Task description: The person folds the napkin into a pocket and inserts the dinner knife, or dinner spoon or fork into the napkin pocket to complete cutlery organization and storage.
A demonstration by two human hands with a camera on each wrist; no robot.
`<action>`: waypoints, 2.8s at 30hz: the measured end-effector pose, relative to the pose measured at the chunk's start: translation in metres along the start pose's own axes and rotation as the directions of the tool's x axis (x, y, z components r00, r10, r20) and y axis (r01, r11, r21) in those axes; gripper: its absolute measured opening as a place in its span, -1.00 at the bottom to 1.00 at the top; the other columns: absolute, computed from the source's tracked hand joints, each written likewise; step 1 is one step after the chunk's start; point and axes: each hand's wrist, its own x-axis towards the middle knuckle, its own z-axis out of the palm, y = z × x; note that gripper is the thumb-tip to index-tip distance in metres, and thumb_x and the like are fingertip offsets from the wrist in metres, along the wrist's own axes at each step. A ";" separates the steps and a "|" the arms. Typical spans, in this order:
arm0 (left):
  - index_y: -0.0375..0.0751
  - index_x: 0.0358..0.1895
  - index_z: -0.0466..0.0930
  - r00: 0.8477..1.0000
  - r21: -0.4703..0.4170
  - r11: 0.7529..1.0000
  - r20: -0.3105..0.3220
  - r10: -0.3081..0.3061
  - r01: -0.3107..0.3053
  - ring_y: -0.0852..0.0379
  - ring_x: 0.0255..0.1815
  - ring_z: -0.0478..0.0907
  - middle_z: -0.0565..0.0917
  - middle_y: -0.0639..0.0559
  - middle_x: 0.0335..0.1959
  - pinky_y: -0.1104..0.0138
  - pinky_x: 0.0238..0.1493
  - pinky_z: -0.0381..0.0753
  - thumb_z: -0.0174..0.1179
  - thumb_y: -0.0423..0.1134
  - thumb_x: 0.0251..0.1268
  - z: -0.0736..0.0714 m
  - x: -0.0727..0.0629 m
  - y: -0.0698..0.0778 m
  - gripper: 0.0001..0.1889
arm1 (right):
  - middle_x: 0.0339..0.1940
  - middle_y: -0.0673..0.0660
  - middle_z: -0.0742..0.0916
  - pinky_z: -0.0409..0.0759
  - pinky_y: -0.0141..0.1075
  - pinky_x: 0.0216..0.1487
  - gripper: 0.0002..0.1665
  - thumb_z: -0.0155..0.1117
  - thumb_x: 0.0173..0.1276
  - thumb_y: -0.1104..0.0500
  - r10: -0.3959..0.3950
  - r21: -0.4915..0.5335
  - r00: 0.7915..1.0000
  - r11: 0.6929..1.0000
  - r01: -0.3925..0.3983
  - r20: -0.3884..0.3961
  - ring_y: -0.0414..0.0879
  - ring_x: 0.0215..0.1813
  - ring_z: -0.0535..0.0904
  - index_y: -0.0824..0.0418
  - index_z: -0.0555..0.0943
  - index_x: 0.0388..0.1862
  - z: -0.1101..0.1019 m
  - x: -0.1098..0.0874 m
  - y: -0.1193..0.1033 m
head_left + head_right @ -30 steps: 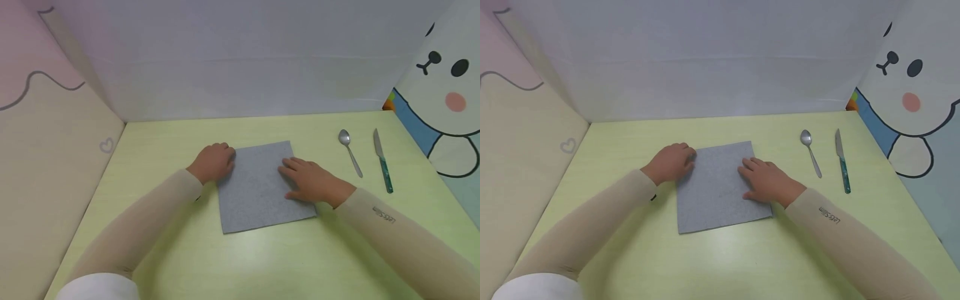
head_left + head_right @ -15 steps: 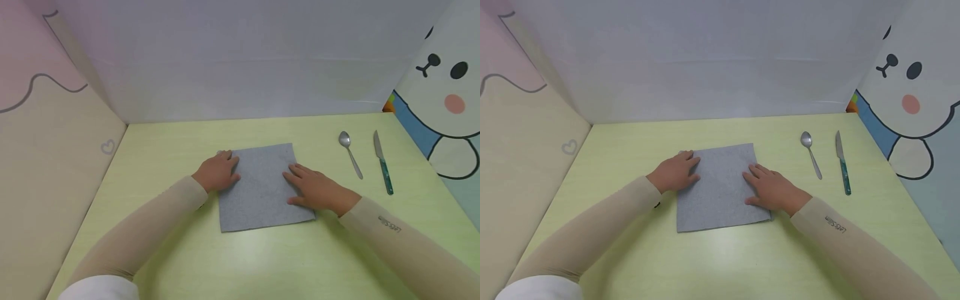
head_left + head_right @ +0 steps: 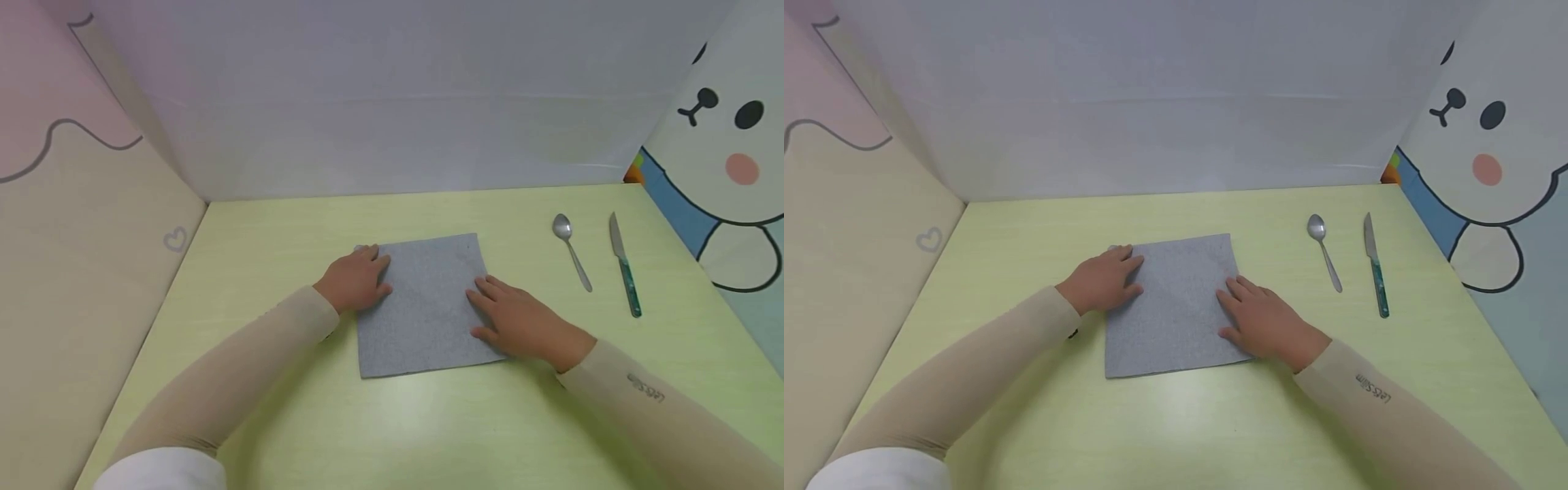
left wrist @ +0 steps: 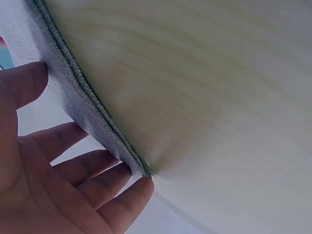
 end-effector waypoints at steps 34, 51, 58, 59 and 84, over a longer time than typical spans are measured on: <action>-0.31 0.54 0.31 0.998 0.028 1.000 0.057 0.010 -0.012 -0.16 0.60 0.16 0.22 -0.27 0.59 0.01 0.46 0.33 0.15 0.11 0.52 -0.008 0.000 -0.013 -0.27 | 0.56 0.44 0.32 0.23 0.23 0.48 0.18 0.28 0.32 -0.46 0.197 0.069 0.974 0.976 -0.205 0.112 0.34 0.58 0.18 0.46 0.35 0.51 0.009 -0.075 -0.073; -0.35 0.61 0.14 0.997 -0.065 0.996 0.032 0.064 -0.062 -0.14 0.65 0.03 0.09 -0.26 0.64 0.06 0.57 0.12 0.22 0.08 0.50 0.010 -0.031 -0.035 -0.17 | 0.59 0.39 0.30 0.21 0.27 0.47 0.21 0.17 0.35 -0.52 0.210 0.043 0.969 0.975 -0.217 0.131 0.31 0.59 0.17 0.43 0.30 0.55 0.009 -0.079 -0.056; -0.43 0.56 0.21 1.000 -0.128 0.992 0.005 0.018 -0.017 -0.22 0.62 0.08 0.15 -0.35 0.60 0.06 0.57 0.10 0.30 0.06 0.43 0.010 -0.055 -0.024 -0.15 | 0.57 0.39 0.35 0.21 0.29 0.46 0.13 0.25 0.39 -0.41 0.203 0.035 0.977 0.978 -0.206 0.057 0.33 0.57 0.20 0.44 0.31 0.54 0.003 -0.067 -0.034; -0.42 0.55 0.21 1.000 -0.130 0.991 0.005 0.013 -0.012 -0.22 0.62 0.09 0.16 -0.35 0.60 0.05 0.57 0.11 0.30 0.06 0.43 0.010 -0.059 -0.022 -0.16 | 0.56 0.40 0.36 0.21 0.29 0.46 0.12 0.25 0.39 -0.40 0.206 0.028 0.977 0.978 -0.207 0.051 0.34 0.57 0.21 0.45 0.31 0.53 0.002 -0.064 -0.033; -0.50 0.38 0.45 0.987 -0.038 0.997 -0.146 0.063 -0.069 -0.24 0.42 0.39 0.45 -0.35 0.42 0.03 0.40 0.40 0.37 0.11 0.33 0.036 -0.128 0.008 -0.20 | 0.51 0.51 0.37 0.18 0.30 0.45 0.12 0.12 0.49 -0.38 0.270 -0.074 0.962 0.961 -0.266 0.044 0.40 0.54 0.23 0.59 0.25 0.50 -0.011 0.006 -0.003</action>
